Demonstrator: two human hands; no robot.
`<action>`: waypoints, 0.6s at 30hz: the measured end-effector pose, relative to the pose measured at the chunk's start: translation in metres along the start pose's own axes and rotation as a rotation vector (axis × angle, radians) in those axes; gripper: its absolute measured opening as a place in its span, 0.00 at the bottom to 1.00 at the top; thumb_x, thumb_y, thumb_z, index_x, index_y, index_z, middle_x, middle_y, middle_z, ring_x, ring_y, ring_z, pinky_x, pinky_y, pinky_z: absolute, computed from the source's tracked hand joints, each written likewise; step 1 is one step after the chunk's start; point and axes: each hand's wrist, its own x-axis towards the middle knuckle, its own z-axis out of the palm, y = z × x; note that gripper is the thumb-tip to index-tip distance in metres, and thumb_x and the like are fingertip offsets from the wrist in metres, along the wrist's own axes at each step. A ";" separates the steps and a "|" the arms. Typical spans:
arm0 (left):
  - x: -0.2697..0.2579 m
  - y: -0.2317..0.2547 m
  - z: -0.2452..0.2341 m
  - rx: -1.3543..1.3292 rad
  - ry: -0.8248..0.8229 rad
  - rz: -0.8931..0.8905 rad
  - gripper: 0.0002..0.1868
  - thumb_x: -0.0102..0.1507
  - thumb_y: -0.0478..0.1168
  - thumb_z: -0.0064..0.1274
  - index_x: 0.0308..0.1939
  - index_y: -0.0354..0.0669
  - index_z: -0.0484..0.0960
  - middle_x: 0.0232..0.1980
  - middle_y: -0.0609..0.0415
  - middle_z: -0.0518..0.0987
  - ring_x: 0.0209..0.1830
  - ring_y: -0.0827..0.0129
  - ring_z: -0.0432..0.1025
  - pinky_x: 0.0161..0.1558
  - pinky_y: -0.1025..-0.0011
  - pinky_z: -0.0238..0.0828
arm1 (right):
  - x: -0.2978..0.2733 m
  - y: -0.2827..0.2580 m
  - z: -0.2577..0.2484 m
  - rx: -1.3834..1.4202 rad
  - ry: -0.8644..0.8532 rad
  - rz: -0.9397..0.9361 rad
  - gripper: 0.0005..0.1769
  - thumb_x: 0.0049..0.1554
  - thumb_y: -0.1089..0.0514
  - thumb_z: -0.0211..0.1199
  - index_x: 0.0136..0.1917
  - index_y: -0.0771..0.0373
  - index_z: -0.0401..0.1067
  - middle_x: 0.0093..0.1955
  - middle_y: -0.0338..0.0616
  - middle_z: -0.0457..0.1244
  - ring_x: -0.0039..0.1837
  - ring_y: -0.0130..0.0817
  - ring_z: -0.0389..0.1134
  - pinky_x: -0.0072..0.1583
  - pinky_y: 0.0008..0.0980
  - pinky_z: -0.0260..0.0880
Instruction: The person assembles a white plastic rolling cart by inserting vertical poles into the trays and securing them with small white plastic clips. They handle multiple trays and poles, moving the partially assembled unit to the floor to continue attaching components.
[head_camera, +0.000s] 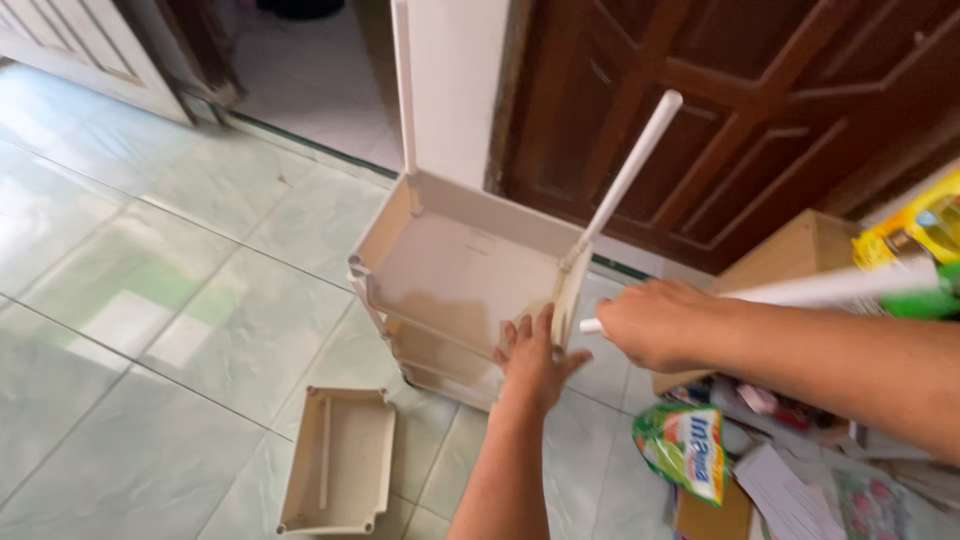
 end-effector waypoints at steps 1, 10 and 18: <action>-0.003 0.004 -0.010 0.002 0.032 0.016 0.55 0.53 0.53 0.72 0.78 0.54 0.55 0.81 0.38 0.54 0.81 0.39 0.37 0.69 0.34 0.31 | 0.006 0.003 0.000 0.223 0.005 -0.026 0.10 0.62 0.53 0.57 0.51 0.59 0.73 0.42 0.47 0.70 0.46 0.43 0.73 0.48 0.43 0.73; -0.090 -0.144 -0.083 -0.220 0.399 -0.177 0.31 0.62 0.44 0.56 0.70 0.48 0.69 0.70 0.45 0.73 0.72 0.49 0.66 0.70 0.57 0.63 | 0.055 -0.147 0.111 1.578 0.047 0.038 0.09 0.61 0.57 0.59 0.53 0.62 0.72 0.45 0.40 0.71 0.47 0.24 0.72 0.46 0.30 0.70; -0.163 -0.236 -0.160 -0.336 0.332 -0.546 0.25 0.64 0.42 0.54 0.66 0.48 0.73 0.68 0.48 0.75 0.71 0.56 0.68 0.67 0.61 0.66 | 0.149 -0.309 0.197 1.736 0.155 0.280 0.17 0.59 0.54 0.64 0.55 0.69 0.75 0.45 0.43 0.72 0.46 0.33 0.71 0.49 0.37 0.73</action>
